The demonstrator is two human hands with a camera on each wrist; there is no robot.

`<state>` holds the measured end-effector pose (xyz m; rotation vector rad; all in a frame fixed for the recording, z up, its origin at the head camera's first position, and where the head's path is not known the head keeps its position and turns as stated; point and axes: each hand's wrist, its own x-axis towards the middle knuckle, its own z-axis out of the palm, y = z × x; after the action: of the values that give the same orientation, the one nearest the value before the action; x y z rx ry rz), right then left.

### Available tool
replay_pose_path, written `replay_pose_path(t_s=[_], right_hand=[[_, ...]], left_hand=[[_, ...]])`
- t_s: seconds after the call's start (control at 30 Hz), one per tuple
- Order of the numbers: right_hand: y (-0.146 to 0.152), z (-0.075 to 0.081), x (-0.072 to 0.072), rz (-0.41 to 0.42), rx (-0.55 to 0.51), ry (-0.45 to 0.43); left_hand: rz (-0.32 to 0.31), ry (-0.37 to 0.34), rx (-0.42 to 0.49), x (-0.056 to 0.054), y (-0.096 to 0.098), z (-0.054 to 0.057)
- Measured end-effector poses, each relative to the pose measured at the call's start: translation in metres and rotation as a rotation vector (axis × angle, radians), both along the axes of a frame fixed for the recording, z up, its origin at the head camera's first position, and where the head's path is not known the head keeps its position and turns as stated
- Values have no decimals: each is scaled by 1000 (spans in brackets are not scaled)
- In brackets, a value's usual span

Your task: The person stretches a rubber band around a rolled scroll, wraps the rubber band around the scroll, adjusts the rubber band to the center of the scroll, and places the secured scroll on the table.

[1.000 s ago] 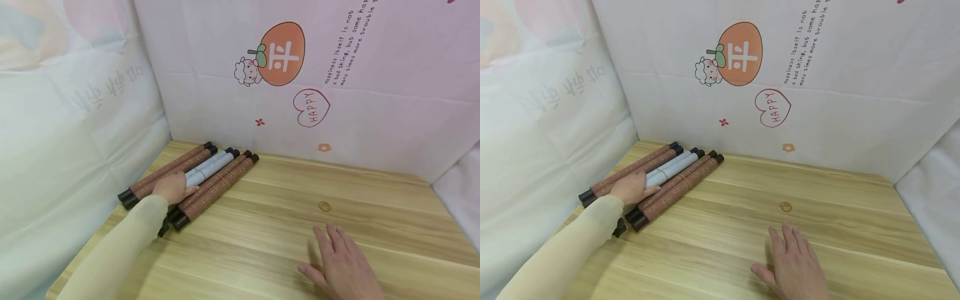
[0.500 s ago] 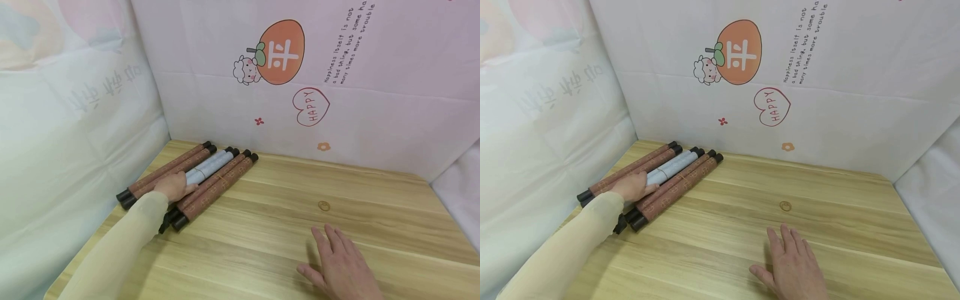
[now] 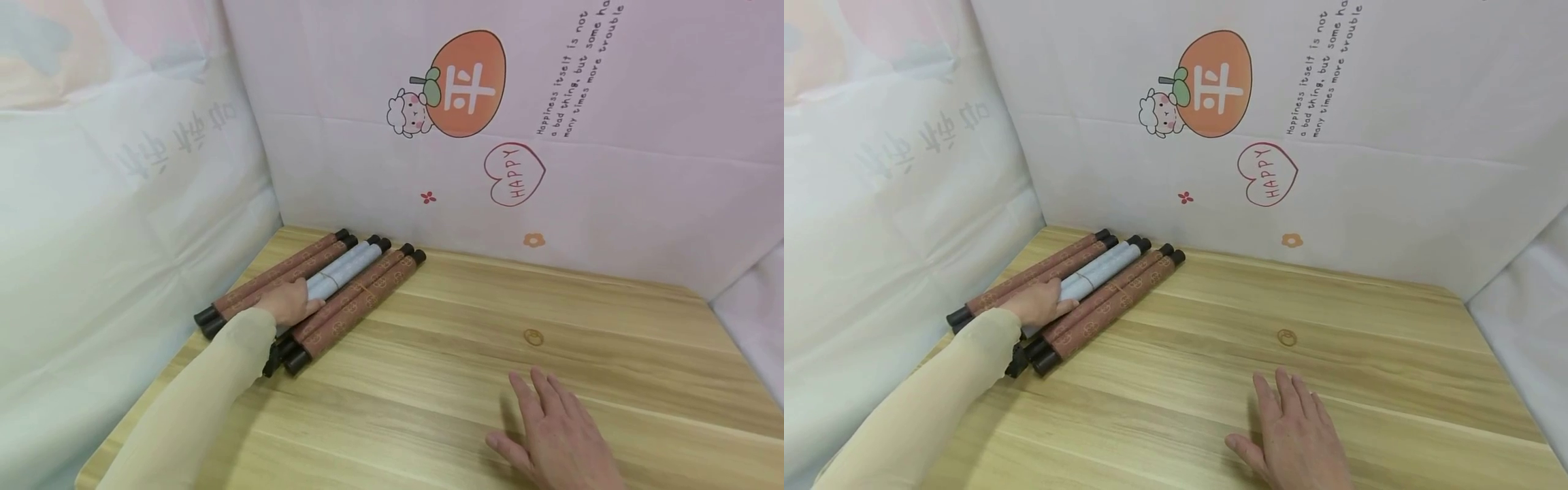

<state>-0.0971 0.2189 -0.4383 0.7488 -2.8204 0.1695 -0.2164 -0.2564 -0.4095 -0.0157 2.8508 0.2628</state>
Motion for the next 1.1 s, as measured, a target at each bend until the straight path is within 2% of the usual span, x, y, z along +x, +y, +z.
replay_pose_path(t_s=[0.33, 0.6, 0.77, 1.1], right_hand=[[-1, -2, 1, 12, -11, 38], [-3, -1, 2, 3, -8, 12], [-3, -1, 2, -4, -4, -6], [-1, -1, 3, -1, 4, -3]], left_hand=[[12, 39, -15, -1, -3, -7], [25, 56, -39, 0, -4, -14], [18, 43, -55, 2, 1, -13], [-8, 63, -89, 7, 2, -13]])
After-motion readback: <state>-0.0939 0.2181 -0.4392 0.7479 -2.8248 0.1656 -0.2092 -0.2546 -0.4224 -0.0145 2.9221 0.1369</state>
